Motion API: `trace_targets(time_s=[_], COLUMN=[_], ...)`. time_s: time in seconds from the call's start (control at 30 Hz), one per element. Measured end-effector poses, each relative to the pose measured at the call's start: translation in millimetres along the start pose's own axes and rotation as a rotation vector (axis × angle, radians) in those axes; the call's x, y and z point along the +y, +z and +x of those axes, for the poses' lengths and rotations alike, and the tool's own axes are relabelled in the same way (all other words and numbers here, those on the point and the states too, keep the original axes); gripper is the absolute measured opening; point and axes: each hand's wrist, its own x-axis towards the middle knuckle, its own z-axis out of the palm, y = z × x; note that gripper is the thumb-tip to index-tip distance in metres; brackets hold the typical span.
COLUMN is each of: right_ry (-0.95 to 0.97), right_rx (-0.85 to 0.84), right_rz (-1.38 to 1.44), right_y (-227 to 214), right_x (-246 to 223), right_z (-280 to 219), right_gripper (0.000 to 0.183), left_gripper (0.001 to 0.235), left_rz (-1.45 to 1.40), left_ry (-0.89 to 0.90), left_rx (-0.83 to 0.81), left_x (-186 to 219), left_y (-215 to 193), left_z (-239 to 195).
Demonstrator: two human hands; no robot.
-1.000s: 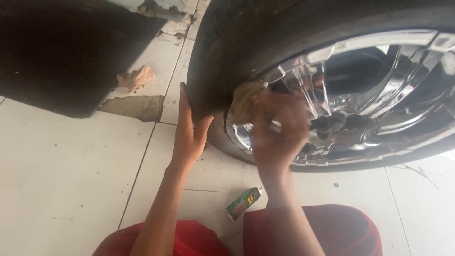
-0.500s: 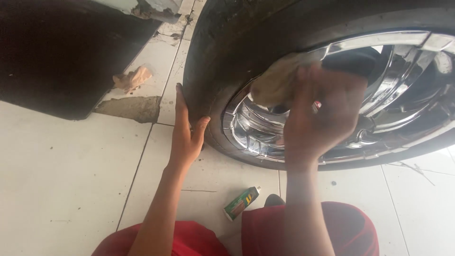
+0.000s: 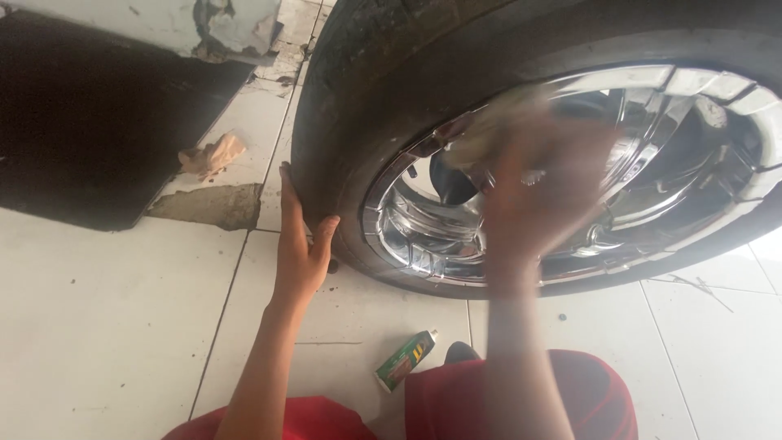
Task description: The person sits on the floor and cleans a chrome car wheel. They apply a cleaning paste from a tube onto a cloth and wipe the wheel's surface and rim, then rub the tire sidewall with the cloth.
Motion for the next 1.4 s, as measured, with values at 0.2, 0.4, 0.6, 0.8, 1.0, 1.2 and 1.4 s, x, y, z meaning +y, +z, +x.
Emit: trace_targets(time_s=[0.2,0.4,0.6,0.8,1.0,1.2,1.4], right_ry=[0.045,0.073,0.01,0.138,0.117,0.207,0.099], right_rx=[-0.187,-0.168,-0.002,-0.187,-0.208,-0.432,-0.269], right_rz=[0.215,0.046,0.084,0.236,0.28,0.269,0.259], right_y=[19.2,-18.0,31.6,20.4,32.8,43.3,29.6], right_x=[-7.6,-15.6,-19.4,-29.0,-22.6,-41.1,-43.0], right_z=[-60.6,-23.7,-28.8,-41.4,-62.4,-126.2,-55.3], right_gripper=[0.019,0.019,0.02,0.019,0.019,0.022,0.023], left_gripper=[0.087,0.087,0.085,0.086,0.084,0.084,0.085], left_rz=[-0.048,0.014,-0.024,0.002,0.036,-0.191,-0.115], left_ry=[-0.036,-0.031,-0.02,-0.03,0.01,-0.08,-0.033], left_rx=[-0.01,-0.005,0.0,0.0,0.001,-0.008,0.0], left_x=[10.4,0.3,6.5,5.1,2.9,24.8,8.9], left_y=[4.1,1.1,1.6,0.4,0.0,-2.7,0.0], left_z=[-1.1,-1.5,-0.5,-0.7,-1.7,0.5,0.1])
